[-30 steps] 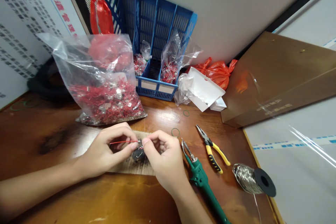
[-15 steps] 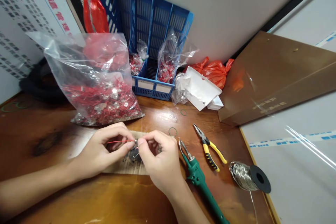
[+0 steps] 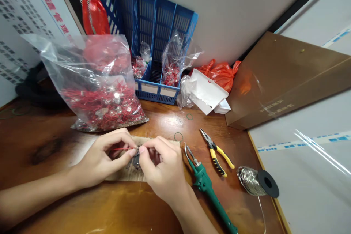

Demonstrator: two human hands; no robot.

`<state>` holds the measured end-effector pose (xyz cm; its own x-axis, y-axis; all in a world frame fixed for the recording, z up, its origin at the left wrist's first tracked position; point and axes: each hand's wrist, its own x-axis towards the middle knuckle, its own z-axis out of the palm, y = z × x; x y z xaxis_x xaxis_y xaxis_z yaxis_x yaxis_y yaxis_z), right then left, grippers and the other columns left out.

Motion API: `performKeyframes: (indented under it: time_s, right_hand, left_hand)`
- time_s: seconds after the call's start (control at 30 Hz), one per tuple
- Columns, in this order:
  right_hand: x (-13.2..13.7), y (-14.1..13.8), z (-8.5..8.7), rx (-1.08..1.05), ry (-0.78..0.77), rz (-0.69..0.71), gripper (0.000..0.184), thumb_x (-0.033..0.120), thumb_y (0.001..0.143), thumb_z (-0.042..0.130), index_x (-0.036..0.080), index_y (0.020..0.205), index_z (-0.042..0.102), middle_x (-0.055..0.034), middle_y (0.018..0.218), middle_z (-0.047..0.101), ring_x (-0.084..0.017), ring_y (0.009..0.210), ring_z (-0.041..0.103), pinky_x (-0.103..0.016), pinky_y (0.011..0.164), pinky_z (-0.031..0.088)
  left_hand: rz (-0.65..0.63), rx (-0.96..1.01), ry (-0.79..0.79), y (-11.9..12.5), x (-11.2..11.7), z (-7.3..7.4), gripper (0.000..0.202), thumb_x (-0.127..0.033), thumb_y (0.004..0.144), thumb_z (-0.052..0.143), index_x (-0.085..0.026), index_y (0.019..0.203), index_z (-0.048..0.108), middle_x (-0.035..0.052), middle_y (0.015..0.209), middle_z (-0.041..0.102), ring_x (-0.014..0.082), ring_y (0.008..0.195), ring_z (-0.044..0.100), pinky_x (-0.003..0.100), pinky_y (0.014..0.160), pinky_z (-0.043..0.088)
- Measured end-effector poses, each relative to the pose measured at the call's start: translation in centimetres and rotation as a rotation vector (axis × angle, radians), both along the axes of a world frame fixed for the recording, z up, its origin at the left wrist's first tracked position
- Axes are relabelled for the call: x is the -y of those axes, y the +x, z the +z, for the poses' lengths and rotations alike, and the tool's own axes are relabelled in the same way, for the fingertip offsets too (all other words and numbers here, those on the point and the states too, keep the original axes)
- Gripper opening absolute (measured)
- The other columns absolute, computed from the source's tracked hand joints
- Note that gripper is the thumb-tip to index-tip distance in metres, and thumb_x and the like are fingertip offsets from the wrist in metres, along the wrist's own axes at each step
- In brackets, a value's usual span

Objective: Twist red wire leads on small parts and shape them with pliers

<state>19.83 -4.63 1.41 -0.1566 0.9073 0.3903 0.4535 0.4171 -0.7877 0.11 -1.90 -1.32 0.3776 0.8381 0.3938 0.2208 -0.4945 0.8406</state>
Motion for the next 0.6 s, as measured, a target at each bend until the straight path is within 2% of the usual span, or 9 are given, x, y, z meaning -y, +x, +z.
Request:
performKeyframes:
  time_s: [0.17, 0.4, 0.5, 0.6]
  right_hand:
    - [0.0, 0.2, -0.2, 0.068, 0.110, 0.039, 0.016, 0.013, 0.095, 0.064, 0.014, 0.080, 0.069, 0.0030, 0.064, 0.053, -0.008, 0.055, 0.044, -0.024, 0.053, 0.034]
    - [0.1, -0.1, -0.2, 0.137, 0.209, 0.066, 0.016, 0.007, 0.093, 0.063, 0.015, 0.080, 0.066, 0.0039, 0.063, 0.050, -0.008, 0.056, 0.046, -0.024, 0.055, 0.036]
    - [0.2, 0.5, 0.2, 0.117, 0.199, 0.011, 0.016, 0.011, 0.095, 0.063, 0.017, 0.081, 0.066, 0.0036, 0.063, 0.051, -0.009, 0.055, 0.045, -0.025, 0.053, 0.035]
    - [0.1, 1.3, 0.8, 0.026, 0.089, -0.098, 0.016, 0.016, 0.095, 0.064, 0.018, 0.080, 0.066, 0.0022, 0.065, 0.056, -0.011, 0.057, 0.049, -0.026, 0.055, 0.038]
  left_hand:
    - [-0.003, -0.037, -0.015, 0.0, 0.2, -0.2, 0.013, -0.016, 0.093, 0.064, -0.015, 0.080, 0.064, -0.0010, 0.074, 0.057, 0.0107, 0.065, 0.052, 0.022, 0.059, 0.041]
    - [0.045, -0.089, -0.012, 0.1, 0.1, -0.4, 0.013, -0.017, 0.087, 0.063, -0.016, 0.074, 0.059, -0.0022, 0.069, 0.051, 0.0112, 0.062, 0.047, 0.023, 0.057, 0.037]
    - [0.085, -0.081, -0.037, 0.0, 0.0, -0.5, 0.016, -0.017, 0.084, 0.065, -0.016, 0.071, 0.056, -0.0026, 0.068, 0.051, 0.0106, 0.062, 0.046, 0.022, 0.056, 0.035]
    - [0.069, -0.053, -0.047, 0.0, -0.2, -0.7, 0.016, -0.018, 0.089, 0.065, -0.015, 0.074, 0.061, -0.0021, 0.069, 0.052, 0.0103, 0.062, 0.047, 0.021, 0.055, 0.036]
